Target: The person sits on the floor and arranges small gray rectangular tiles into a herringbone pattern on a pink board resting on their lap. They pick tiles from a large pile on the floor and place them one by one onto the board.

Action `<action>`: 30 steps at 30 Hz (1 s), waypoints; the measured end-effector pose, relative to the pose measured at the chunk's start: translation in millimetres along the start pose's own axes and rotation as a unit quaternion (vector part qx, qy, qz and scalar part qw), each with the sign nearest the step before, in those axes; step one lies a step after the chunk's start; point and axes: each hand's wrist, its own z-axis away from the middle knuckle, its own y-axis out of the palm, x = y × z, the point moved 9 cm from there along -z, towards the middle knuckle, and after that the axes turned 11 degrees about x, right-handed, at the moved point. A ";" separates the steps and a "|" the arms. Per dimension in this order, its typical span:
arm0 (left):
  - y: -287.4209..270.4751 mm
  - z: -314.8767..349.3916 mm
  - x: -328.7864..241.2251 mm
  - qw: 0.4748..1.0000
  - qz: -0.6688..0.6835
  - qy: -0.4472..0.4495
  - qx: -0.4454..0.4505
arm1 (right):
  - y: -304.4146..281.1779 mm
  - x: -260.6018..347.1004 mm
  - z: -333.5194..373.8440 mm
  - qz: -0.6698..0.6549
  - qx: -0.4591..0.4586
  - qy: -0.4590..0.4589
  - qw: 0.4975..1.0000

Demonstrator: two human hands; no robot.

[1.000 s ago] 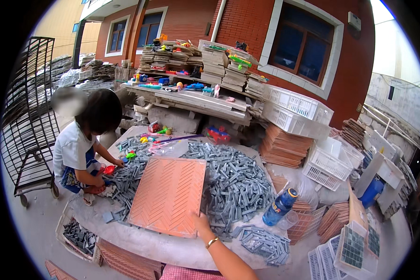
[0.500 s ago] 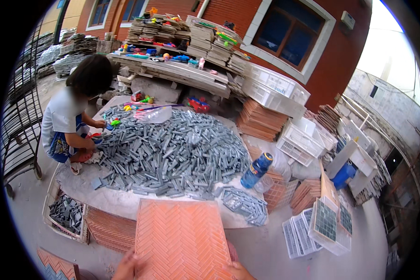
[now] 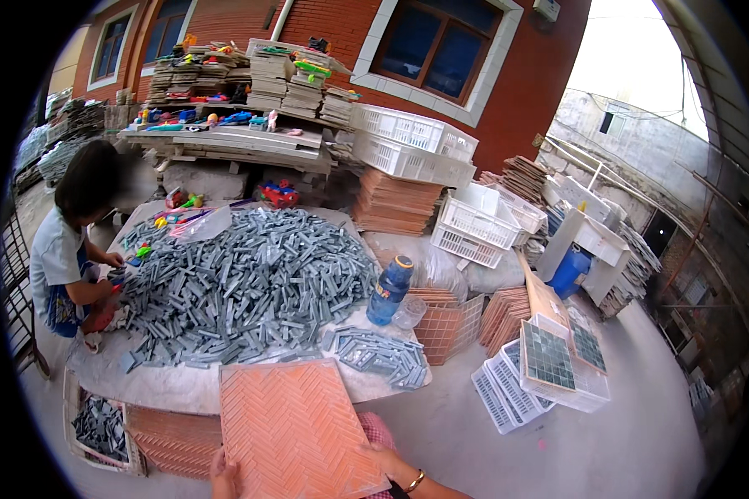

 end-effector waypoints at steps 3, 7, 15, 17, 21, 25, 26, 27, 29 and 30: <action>16.1 -14.1 2.0 0.988 -0.063 -0.077 -0.120 | -28.8 44.4 -15.4 0.331 -0.057 0.021 0.942; 26.1 -79.0 13.4 0.980 -0.083 -0.125 -0.131 | -80.9 147.9 -47.7 0.575 -0.149 0.042 0.803; 114.3 -222.0 -3.7 0.918 -0.387 -0.008 -0.082 | -255.8 251.7 -47.8 0.596 -0.438 -0.216 0.638; 137.8 -247.1 13.2 0.908 -0.412 0.028 -0.066 | -283.3 257.7 -56.7 0.620 -0.412 -0.239 0.624; 195.7 -265.8 57.8 0.928 -0.370 0.027 -0.008 | -328.2 270.9 -60.5 0.630 -0.361 -0.236 0.646; 247.1 -275.3 92.6 0.933 -0.358 0.004 0.024 | -345.9 292.3 -50.0 0.639 -0.317 -0.266 0.648; 256.8 -276.7 99.1 0.932 -0.362 -0.003 0.035 | -355.6 295.6 -46.2 0.617 -0.334 -0.265 0.661; 265.2 -277.8 105.1 0.931 -0.363 -0.009 0.047 | -364.1 300.2 -41.4 0.596 -0.351 -0.264 0.672; 276.3 -276.6 114.2 0.930 -0.363 -0.013 0.061 | -390.0 307.5 -33.7 0.527 -0.417 -0.231 0.703; 277.5 -273.2 117.9 0.928 -0.368 -0.017 0.057 | -405.3 311.4 -27.7 0.478 -0.463 -0.197 0.720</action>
